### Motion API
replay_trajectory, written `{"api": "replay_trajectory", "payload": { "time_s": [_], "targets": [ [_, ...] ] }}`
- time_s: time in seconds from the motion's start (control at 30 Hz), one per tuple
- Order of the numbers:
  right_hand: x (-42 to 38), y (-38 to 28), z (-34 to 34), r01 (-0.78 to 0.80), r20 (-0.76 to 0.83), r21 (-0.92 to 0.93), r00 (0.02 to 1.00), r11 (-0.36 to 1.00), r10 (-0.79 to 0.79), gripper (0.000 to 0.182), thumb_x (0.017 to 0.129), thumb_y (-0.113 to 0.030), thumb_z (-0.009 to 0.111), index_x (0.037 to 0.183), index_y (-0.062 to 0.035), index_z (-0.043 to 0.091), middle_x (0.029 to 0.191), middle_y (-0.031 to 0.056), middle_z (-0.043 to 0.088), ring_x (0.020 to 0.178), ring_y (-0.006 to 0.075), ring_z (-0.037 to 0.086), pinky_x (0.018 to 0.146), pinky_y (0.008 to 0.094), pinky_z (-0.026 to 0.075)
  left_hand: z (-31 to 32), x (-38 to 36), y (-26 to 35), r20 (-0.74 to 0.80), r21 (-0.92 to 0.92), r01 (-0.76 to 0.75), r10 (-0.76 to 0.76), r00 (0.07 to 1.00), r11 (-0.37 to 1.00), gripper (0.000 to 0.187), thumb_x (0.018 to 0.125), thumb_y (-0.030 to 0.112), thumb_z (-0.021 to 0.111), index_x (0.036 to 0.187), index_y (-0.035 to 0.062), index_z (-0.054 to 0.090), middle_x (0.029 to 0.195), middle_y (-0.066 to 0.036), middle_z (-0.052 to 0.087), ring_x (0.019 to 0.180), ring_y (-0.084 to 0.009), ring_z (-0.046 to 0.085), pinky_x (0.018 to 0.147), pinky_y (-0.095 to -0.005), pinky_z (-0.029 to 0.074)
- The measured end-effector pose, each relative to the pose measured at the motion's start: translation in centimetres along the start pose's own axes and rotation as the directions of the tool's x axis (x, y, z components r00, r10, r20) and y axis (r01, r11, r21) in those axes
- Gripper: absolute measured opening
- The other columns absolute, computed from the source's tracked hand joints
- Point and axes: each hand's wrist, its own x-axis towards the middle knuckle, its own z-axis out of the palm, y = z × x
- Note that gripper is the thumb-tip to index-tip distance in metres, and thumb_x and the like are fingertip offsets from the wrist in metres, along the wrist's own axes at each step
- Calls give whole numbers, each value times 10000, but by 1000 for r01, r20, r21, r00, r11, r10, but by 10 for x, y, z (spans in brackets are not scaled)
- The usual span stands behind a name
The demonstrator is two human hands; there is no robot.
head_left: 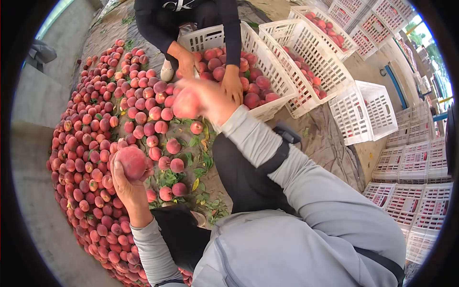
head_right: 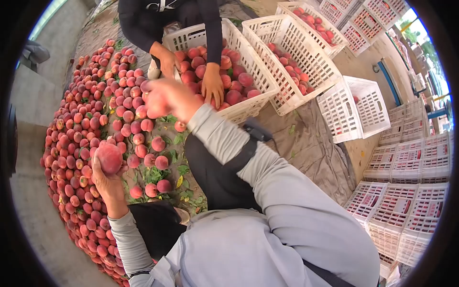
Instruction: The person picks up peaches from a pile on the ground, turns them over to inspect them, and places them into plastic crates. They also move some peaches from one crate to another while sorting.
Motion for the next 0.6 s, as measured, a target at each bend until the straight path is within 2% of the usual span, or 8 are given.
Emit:
{"api": "replay_trajectory", "payload": {
  "time_s": [0.03,0.17,0.27,0.4,0.5,0.53,0.57,0.6],
  "targets": [
    [-3,-10,-14,-7,-155,67,988,998,17,243,891,-278,610,793,-62,556,624,30,540,506,188,555,662,400,556,-6,0,-1,46,-63,59,-56,997,996,505,994,411,406,1355,61,452,1353,-75,502,1147,-209,566,660,-312,587],
    [20,-1,-100,85,-640,62,768,994,-26,267,860,-237,667,1015,-45,567,1089,111,534,982,303,571,792,529,569,10,-4,4,6,-78,66,-65,998,995,500,966,421,456,1300,50,457,1189,-114,563,930,-248,658,629,-344,597],
    [45,5,-158,-96,-612,87,781,992,129,433,871,-263,675,1209,-81,475,1319,137,386,1195,380,460,905,578,513,9,-2,-2,85,-151,127,-115,990,980,539,970,405,491,1381,64,416,1301,-85,512,1063,-218,610,608,-318,595],
    [45,1,-170,-104,-651,-85,759,991,24,485,878,-274,664,1264,-47,478,1264,128,474,1134,380,522,914,526,523,9,4,-11,110,-117,143,-131,985,983,533,981,432,453,1371,70,422,1276,-94,516,1048,-216,615,578,-327,594],
    [39,-4,-157,-265,-662,-216,747,940,58,468,883,-268,635,1271,-33,518,1304,174,454,1089,402,538,825,508,569,1,4,-16,169,-290,205,-161,972,935,544,910,284,633,1358,51,431,1277,-100,524,1079,-237,598,749,-358,582],
    [21,-8,-127,-207,-561,-261,827,943,27,424,874,-294,629,1184,-8,586,1178,146,560,933,338,622,786,459,581,-5,7,-26,146,125,-88,69,987,988,619,815,166,716,1354,46,435,1282,-101,524,1110,-244,578,851,-358,532],
    [16,0,-130,-66,-232,-248,973,967,7,454,877,-314,644,1230,-39,566,1074,117,641,932,267,658,791,396,561,-3,10,-34,185,311,-231,180,966,922,603,841,162,685,1368,44,416,1310,-105,493,1139,-247,554,881,-361,514],
    [5,-8,-71,-39,-227,-533,969,845,-99,442,880,-283,637,1239,-36,569,972,84,668,882,198,664,713,335,550,0,11,-34,192,292,-218,166,967,931,587,867,158,654,1383,42,396,1339,-110,461,1168,-250,529,911,-364,495]
  ]
}}
